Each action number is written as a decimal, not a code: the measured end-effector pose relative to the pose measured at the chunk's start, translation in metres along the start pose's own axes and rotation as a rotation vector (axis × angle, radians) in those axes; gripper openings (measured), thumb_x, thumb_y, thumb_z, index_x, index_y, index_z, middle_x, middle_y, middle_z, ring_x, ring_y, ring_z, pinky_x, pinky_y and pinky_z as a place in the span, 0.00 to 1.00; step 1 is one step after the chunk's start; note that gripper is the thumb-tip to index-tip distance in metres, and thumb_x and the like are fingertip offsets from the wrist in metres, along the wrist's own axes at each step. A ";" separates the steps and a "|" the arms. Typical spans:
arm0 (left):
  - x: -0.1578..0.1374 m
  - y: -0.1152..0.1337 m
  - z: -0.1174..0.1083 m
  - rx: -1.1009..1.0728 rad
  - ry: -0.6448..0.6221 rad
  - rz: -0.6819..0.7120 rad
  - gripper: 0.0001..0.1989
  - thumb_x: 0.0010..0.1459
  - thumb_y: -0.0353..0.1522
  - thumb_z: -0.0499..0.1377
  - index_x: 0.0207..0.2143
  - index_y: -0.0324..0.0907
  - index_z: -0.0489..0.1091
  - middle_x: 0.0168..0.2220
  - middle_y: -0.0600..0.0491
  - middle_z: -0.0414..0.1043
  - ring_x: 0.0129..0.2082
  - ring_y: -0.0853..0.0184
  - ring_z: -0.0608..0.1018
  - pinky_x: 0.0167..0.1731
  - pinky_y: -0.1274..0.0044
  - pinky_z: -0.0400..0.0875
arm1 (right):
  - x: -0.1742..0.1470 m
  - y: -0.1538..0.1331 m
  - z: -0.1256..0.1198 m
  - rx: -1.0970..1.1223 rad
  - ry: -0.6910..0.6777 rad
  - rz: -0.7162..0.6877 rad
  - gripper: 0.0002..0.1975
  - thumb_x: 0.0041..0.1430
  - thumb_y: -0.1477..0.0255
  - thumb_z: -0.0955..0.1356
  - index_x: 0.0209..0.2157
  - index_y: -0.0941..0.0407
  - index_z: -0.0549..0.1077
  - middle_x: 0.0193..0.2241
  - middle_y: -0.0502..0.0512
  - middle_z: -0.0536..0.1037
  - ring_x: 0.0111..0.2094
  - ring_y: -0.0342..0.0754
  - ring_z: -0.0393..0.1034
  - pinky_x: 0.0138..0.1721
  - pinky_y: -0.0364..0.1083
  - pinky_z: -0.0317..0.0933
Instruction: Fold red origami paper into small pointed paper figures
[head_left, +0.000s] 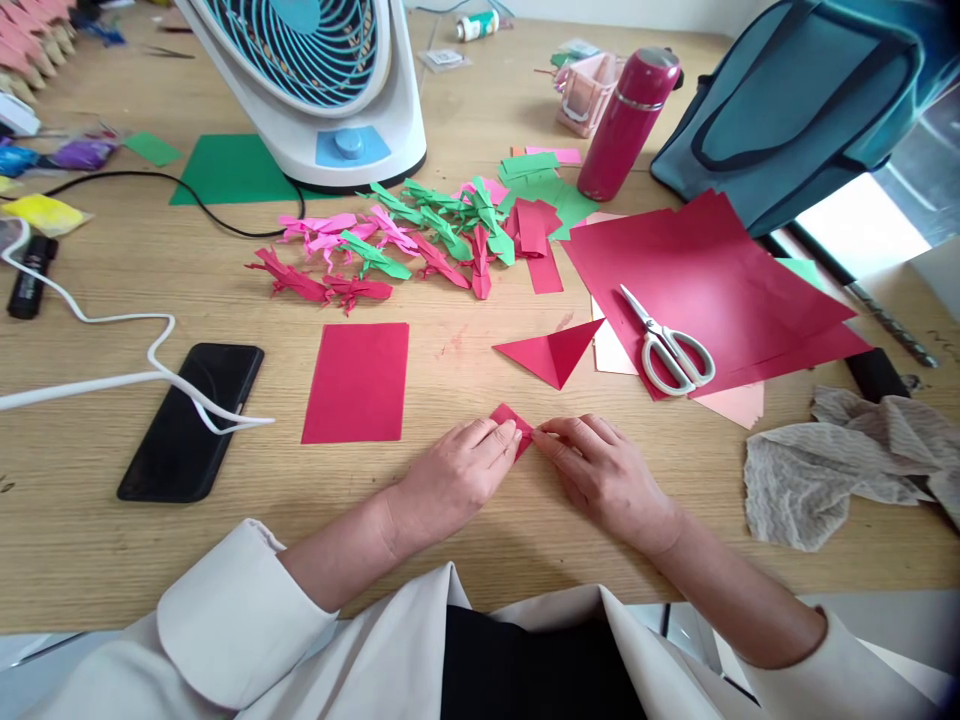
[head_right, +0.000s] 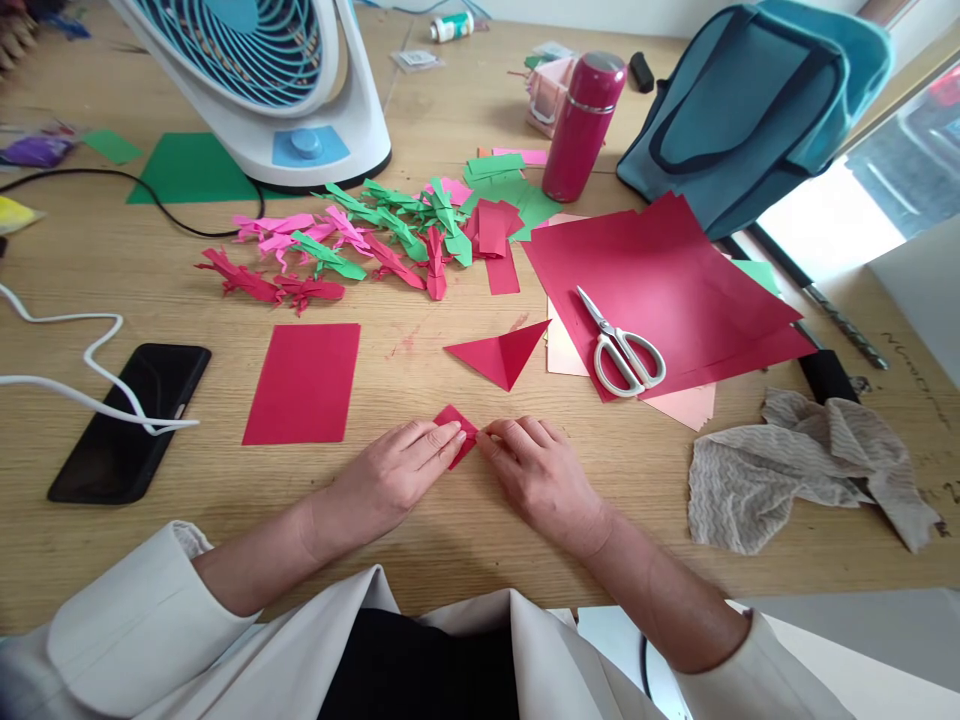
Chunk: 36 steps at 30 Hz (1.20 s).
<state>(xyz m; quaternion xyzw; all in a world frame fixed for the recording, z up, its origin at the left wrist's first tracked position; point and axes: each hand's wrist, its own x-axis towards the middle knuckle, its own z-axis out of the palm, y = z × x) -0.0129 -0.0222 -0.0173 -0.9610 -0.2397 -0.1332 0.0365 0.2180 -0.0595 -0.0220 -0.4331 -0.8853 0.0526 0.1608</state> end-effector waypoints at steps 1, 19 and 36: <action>0.000 0.001 0.000 0.021 -0.005 0.006 0.16 0.66 0.24 0.50 0.53 0.29 0.68 0.49 0.43 0.75 0.46 0.61 0.75 0.46 0.71 0.73 | 0.000 0.000 0.000 -0.001 -0.002 0.002 0.18 0.62 0.81 0.63 0.54 0.61 0.69 0.45 0.63 0.74 0.41 0.53 0.65 0.41 0.53 0.66; 0.004 0.007 -0.001 0.136 -0.025 -0.002 0.15 0.64 0.26 0.53 0.52 0.35 0.69 0.52 0.49 0.73 0.43 0.66 0.73 0.43 0.75 0.71 | 0.003 -0.002 -0.011 -0.137 -0.065 -0.106 0.17 0.64 0.80 0.60 0.53 0.65 0.70 0.44 0.66 0.74 0.40 0.55 0.66 0.39 0.53 0.65; 0.001 0.007 0.000 0.114 -0.087 0.005 0.19 0.64 0.25 0.51 0.57 0.33 0.64 0.53 0.45 0.72 0.45 0.63 0.72 0.44 0.72 0.71 | -0.004 0.004 -0.006 -0.057 0.024 -0.002 0.17 0.64 0.82 0.60 0.52 0.61 0.69 0.46 0.65 0.72 0.43 0.54 0.66 0.42 0.52 0.67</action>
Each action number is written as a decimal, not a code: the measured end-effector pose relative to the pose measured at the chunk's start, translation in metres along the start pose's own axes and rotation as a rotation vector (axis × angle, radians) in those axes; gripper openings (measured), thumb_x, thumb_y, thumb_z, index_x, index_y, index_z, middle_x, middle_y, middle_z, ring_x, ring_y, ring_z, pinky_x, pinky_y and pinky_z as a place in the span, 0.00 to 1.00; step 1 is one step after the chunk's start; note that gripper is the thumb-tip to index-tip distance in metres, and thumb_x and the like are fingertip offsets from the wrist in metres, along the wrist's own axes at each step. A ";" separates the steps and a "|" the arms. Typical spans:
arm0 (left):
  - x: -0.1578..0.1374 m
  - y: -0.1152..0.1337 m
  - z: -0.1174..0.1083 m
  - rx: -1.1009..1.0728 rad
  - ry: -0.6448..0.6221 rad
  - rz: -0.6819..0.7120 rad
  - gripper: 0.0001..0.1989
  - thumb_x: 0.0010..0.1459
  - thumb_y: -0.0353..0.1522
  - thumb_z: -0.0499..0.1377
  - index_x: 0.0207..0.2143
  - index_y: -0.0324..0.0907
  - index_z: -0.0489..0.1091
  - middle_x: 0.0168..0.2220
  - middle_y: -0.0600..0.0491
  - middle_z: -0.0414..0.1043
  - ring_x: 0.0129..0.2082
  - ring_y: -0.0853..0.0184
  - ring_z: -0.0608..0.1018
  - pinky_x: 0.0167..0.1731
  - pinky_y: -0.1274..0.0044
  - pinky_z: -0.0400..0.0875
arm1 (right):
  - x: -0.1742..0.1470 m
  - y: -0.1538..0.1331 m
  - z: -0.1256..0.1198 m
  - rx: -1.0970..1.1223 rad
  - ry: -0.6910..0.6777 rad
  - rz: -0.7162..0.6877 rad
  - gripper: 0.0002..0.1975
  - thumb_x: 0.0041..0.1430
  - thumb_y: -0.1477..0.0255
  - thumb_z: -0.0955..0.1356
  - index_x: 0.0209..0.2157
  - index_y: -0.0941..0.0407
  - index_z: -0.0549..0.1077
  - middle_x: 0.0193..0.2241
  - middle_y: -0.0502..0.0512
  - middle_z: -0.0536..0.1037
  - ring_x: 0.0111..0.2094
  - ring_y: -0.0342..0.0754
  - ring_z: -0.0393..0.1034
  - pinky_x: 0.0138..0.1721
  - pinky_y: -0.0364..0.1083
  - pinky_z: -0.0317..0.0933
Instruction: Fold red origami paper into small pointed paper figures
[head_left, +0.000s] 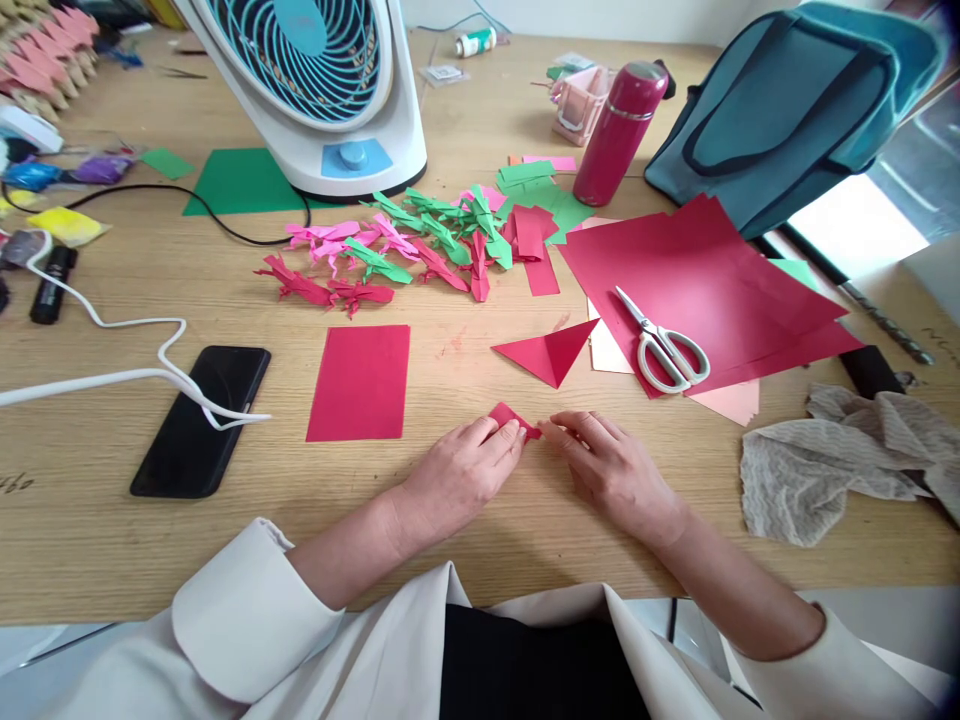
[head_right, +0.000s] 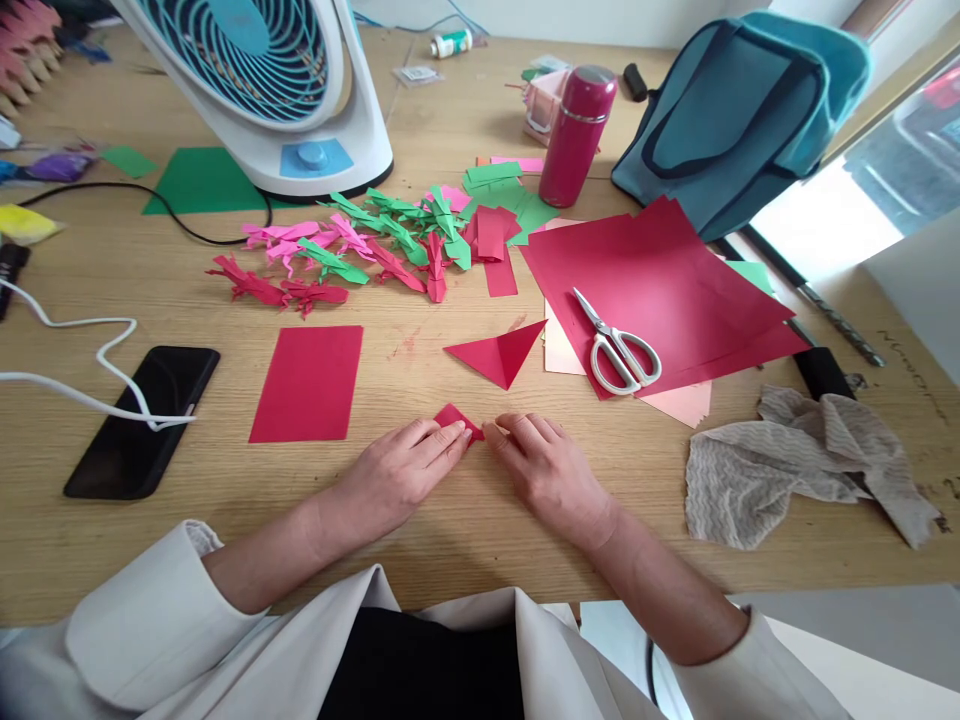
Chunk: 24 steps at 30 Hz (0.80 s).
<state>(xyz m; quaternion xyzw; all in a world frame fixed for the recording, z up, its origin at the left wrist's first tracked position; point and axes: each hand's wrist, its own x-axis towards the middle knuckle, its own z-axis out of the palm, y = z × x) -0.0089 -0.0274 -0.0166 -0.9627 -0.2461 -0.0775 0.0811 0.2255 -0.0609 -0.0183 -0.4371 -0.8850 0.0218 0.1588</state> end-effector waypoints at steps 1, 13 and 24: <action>0.000 0.000 0.000 -0.004 -0.005 -0.002 0.19 0.64 0.25 0.51 0.58 0.33 0.64 0.54 0.44 0.71 0.45 0.63 0.72 0.44 0.72 0.71 | 0.001 0.000 0.000 -0.011 -0.020 -0.002 0.18 0.63 0.82 0.60 0.53 0.60 0.68 0.47 0.64 0.72 0.43 0.54 0.66 0.43 0.52 0.67; 0.000 0.000 -0.001 -0.019 0.010 -0.020 0.18 0.65 0.25 0.50 0.57 0.34 0.64 0.53 0.45 0.72 0.45 0.63 0.72 0.42 0.73 0.72 | 0.000 0.001 -0.001 -0.030 0.015 0.005 0.17 0.64 0.82 0.60 0.52 0.61 0.70 0.47 0.65 0.73 0.42 0.53 0.67 0.42 0.51 0.67; 0.004 -0.003 -0.005 -0.131 -0.003 -0.040 0.17 0.64 0.24 0.51 0.54 0.36 0.66 0.48 0.47 0.73 0.44 0.63 0.72 0.43 0.72 0.71 | 0.004 0.003 -0.005 0.023 0.037 -0.100 0.13 0.65 0.80 0.59 0.38 0.58 0.75 0.44 0.62 0.74 0.36 0.49 0.67 0.38 0.49 0.65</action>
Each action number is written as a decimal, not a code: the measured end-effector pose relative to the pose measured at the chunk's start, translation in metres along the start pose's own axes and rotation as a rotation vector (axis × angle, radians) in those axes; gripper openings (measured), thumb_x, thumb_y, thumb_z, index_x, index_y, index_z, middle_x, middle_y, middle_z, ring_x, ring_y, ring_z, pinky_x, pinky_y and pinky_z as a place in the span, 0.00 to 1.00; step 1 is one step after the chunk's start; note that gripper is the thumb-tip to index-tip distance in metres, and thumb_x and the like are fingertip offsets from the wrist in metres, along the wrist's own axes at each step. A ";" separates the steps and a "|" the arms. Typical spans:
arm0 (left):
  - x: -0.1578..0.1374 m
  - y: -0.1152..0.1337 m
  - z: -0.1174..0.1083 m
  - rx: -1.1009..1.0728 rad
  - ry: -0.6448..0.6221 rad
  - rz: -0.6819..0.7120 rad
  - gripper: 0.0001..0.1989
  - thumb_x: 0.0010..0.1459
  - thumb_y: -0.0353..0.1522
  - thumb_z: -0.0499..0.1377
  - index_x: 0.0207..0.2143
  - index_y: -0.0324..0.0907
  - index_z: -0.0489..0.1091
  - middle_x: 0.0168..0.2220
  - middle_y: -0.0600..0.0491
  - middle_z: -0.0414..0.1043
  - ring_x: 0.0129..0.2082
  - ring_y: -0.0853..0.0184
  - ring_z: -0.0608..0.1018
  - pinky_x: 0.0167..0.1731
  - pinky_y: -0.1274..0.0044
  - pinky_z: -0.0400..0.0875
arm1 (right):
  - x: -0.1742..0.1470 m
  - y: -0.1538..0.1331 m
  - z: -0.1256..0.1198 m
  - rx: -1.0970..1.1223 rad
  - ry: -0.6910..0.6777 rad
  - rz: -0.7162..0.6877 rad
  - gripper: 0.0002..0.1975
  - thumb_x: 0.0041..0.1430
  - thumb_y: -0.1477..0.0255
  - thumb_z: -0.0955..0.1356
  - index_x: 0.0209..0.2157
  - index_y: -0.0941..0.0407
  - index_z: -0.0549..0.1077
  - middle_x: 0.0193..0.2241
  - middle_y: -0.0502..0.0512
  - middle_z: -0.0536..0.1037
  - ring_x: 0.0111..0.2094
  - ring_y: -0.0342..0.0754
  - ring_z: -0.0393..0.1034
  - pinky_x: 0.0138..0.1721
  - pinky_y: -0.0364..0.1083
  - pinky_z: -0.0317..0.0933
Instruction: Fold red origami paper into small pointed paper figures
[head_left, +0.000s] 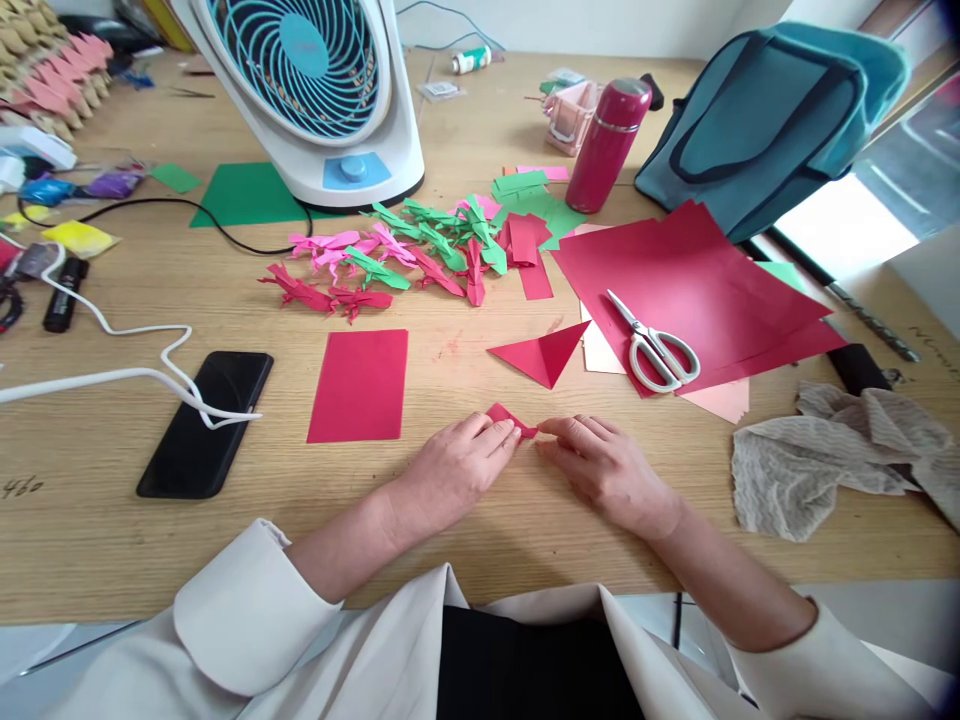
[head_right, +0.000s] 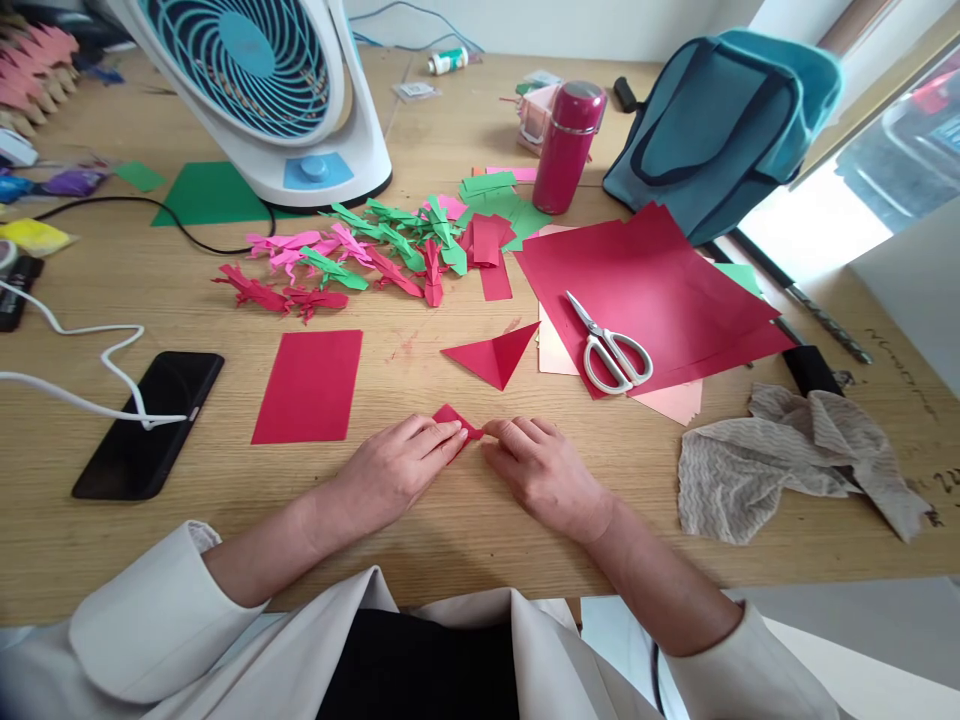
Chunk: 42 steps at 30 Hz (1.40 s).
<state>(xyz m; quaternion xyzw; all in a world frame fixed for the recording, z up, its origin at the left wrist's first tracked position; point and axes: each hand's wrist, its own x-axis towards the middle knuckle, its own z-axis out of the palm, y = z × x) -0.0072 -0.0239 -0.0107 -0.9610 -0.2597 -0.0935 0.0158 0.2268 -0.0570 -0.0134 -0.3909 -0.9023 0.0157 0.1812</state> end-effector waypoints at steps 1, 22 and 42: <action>0.003 0.000 -0.001 -0.028 0.001 -0.013 0.14 0.65 0.25 0.51 0.51 0.37 0.68 0.46 0.48 0.73 0.43 0.64 0.72 0.43 0.73 0.71 | -0.001 0.001 0.001 0.012 0.035 0.004 0.14 0.65 0.81 0.59 0.35 0.58 0.74 0.43 0.62 0.74 0.35 0.49 0.67 0.37 0.49 0.64; 0.048 -0.011 -0.012 -0.594 -0.243 -0.413 0.02 0.51 0.27 0.60 0.29 0.42 0.70 0.28 0.55 0.73 0.28 0.68 0.73 0.30 0.77 0.64 | -0.001 0.016 0.010 0.287 0.240 0.275 0.15 0.56 0.86 0.60 0.34 0.56 0.73 0.39 0.57 0.73 0.36 0.46 0.70 0.37 0.45 0.65; 0.048 -0.047 0.015 -1.468 0.466 -0.608 0.09 0.53 0.34 0.63 0.36 0.38 0.72 0.33 0.53 0.74 0.32 0.71 0.74 0.34 0.79 0.68 | 0.077 0.002 0.015 1.039 0.053 0.694 0.17 0.58 0.58 0.68 0.27 0.57 0.68 0.22 0.47 0.65 0.24 0.41 0.55 0.25 0.42 0.49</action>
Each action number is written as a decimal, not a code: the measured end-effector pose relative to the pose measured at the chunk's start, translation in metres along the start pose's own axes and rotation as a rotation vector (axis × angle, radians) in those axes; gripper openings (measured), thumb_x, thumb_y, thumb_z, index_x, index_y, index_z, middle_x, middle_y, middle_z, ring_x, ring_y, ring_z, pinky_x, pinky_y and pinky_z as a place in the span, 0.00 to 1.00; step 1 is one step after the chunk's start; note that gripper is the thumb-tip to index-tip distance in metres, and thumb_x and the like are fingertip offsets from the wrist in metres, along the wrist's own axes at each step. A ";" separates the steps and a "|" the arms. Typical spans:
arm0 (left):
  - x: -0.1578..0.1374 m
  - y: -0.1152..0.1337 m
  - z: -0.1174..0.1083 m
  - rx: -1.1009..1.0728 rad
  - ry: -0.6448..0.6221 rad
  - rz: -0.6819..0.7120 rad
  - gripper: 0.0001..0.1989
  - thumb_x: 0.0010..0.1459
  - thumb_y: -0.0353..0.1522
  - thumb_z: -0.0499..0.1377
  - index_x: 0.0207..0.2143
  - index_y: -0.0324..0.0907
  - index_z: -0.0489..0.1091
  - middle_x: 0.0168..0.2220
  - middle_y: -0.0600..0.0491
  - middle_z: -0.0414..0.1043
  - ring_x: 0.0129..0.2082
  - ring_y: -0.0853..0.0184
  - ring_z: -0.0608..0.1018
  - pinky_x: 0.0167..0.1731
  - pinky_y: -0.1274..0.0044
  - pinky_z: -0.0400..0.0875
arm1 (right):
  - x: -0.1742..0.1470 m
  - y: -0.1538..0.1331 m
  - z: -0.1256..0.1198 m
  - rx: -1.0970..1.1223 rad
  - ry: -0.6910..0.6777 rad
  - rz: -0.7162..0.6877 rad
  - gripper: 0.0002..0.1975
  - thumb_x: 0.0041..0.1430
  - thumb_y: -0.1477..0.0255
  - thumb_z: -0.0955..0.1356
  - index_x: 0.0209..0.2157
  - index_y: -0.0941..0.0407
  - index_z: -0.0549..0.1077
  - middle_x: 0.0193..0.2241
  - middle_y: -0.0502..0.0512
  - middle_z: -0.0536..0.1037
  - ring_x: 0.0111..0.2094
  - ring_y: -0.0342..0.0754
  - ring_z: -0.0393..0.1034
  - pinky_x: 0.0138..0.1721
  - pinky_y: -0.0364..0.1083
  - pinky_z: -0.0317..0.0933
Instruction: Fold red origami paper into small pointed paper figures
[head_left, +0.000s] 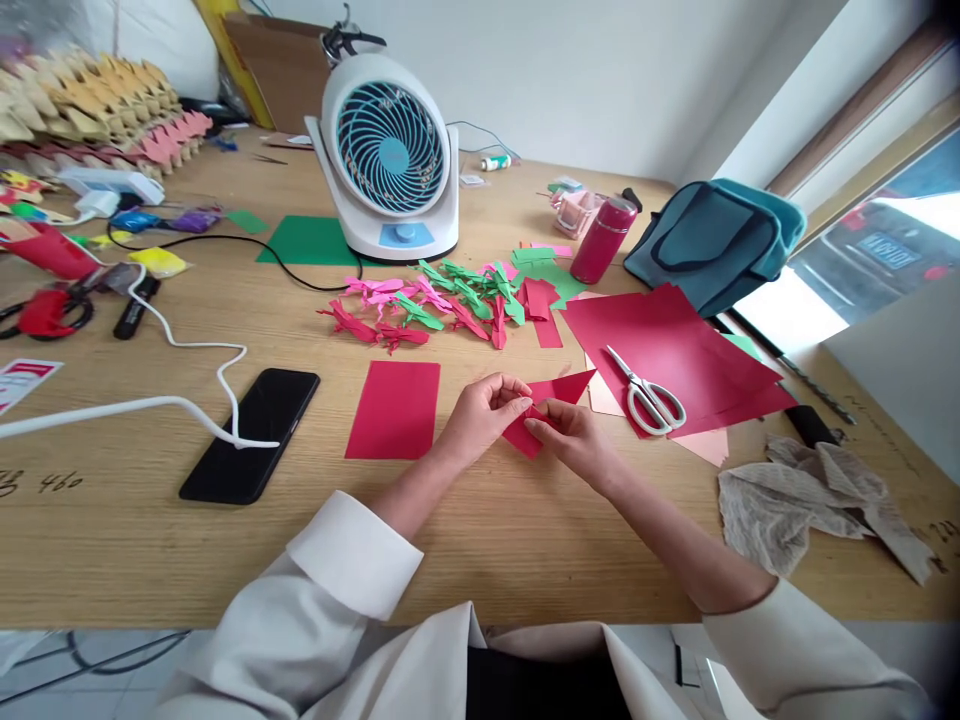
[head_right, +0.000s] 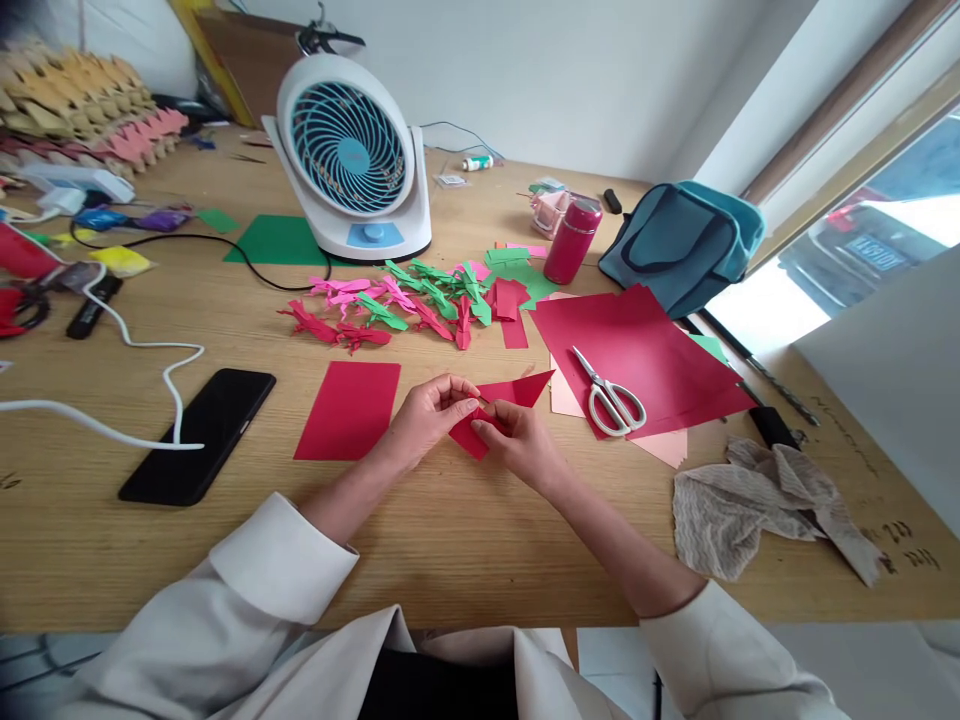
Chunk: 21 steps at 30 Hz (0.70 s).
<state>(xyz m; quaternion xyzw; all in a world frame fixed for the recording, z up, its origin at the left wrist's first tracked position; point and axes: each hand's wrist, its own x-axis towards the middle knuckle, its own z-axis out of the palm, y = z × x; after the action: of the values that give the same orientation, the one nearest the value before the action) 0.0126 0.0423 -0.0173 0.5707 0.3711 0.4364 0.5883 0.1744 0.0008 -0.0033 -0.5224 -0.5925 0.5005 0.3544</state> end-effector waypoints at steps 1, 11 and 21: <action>-0.001 0.001 0.000 0.028 -0.012 -0.007 0.09 0.53 0.34 0.63 0.35 0.38 0.72 0.32 0.54 0.73 0.31 0.71 0.73 0.33 0.79 0.67 | 0.001 0.001 0.002 0.011 0.016 -0.007 0.17 0.58 0.58 0.68 0.27 0.57 0.67 0.22 0.47 0.65 0.24 0.41 0.55 0.25 0.42 0.49; -0.004 0.001 0.002 0.221 -0.098 -0.066 0.10 0.54 0.36 0.63 0.29 0.38 0.71 0.24 0.58 0.66 0.25 0.74 0.64 0.26 0.80 0.58 | -0.009 0.010 0.008 -0.095 0.133 -0.038 0.11 0.60 0.64 0.67 0.31 0.58 0.70 0.22 0.46 0.63 0.23 0.40 0.52 0.23 0.42 0.47; -0.008 0.000 0.003 0.194 -0.095 -0.015 0.11 0.58 0.37 0.62 0.28 0.39 0.69 0.25 0.58 0.66 0.26 0.73 0.66 0.28 0.80 0.60 | -0.011 0.018 0.006 0.028 0.096 -0.012 0.10 0.59 0.64 0.68 0.32 0.57 0.70 0.24 0.48 0.67 0.24 0.41 0.56 0.25 0.42 0.51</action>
<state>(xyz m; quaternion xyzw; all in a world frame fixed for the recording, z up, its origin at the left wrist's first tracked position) 0.0128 0.0340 -0.0173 0.6422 0.3877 0.3665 0.5504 0.1757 -0.0120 -0.0207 -0.5373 -0.5709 0.4808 0.3927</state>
